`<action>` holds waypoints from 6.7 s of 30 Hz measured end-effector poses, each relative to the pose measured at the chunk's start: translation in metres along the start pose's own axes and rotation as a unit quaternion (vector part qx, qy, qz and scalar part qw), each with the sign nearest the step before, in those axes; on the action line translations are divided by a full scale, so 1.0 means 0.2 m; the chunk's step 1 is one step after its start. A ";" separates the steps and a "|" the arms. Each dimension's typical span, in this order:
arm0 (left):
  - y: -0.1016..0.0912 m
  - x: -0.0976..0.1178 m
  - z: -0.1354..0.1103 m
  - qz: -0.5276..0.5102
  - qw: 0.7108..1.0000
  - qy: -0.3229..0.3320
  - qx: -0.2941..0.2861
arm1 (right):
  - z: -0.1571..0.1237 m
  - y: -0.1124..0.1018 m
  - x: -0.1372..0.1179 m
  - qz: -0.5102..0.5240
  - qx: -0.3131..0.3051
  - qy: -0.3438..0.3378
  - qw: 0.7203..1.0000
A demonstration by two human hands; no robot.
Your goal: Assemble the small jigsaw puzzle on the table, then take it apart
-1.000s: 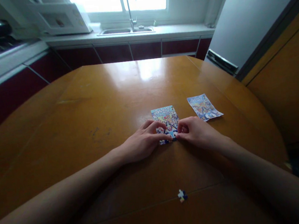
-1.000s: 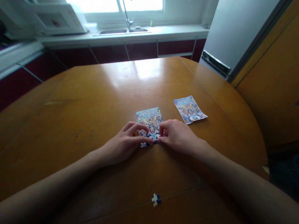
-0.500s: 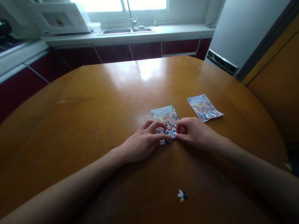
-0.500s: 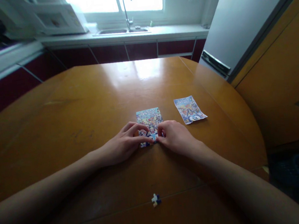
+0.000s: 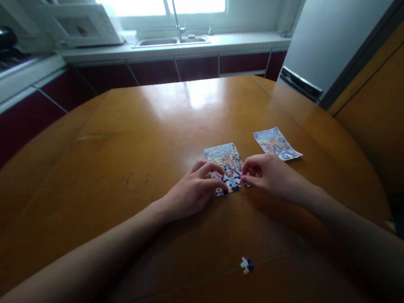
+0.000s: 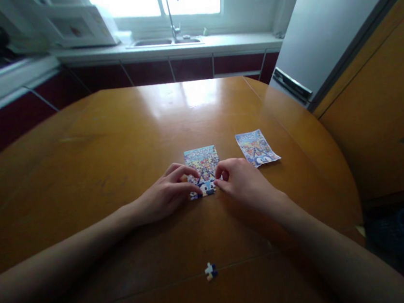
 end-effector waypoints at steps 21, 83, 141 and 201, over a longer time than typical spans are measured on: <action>0.02 0.00 0.00 0.019 0.999 0.005 -0.033 | -0.32 0.29 -0.33 -0.150 -0.323 -0.252 0.900; 0.02 -0.01 0.00 0.009 1.000 0.010 -0.018 | 0.05 0.07 0.05 -0.018 -0.051 -0.021 0.998; 0.12 -0.08 0.26 0.168 0.951 -0.217 -0.140 | 0.10 -0.06 0.59 -0.142 0.142 0.217 0.955; 0.12 -0.08 -0.05 0.173 0.918 -0.356 0.001 | 0.17 0.35 -0.08 -0.142 0.082 -0.055 0.985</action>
Point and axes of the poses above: each hand's wrist, its own z-axis towards the middle knuckle, its own y-axis out of the palm, x = y × z, the point moved 4 cm from there along z, towards the middle knuckle, and after that the axes turned 9 degrees about -x, right-handed, at the moved point
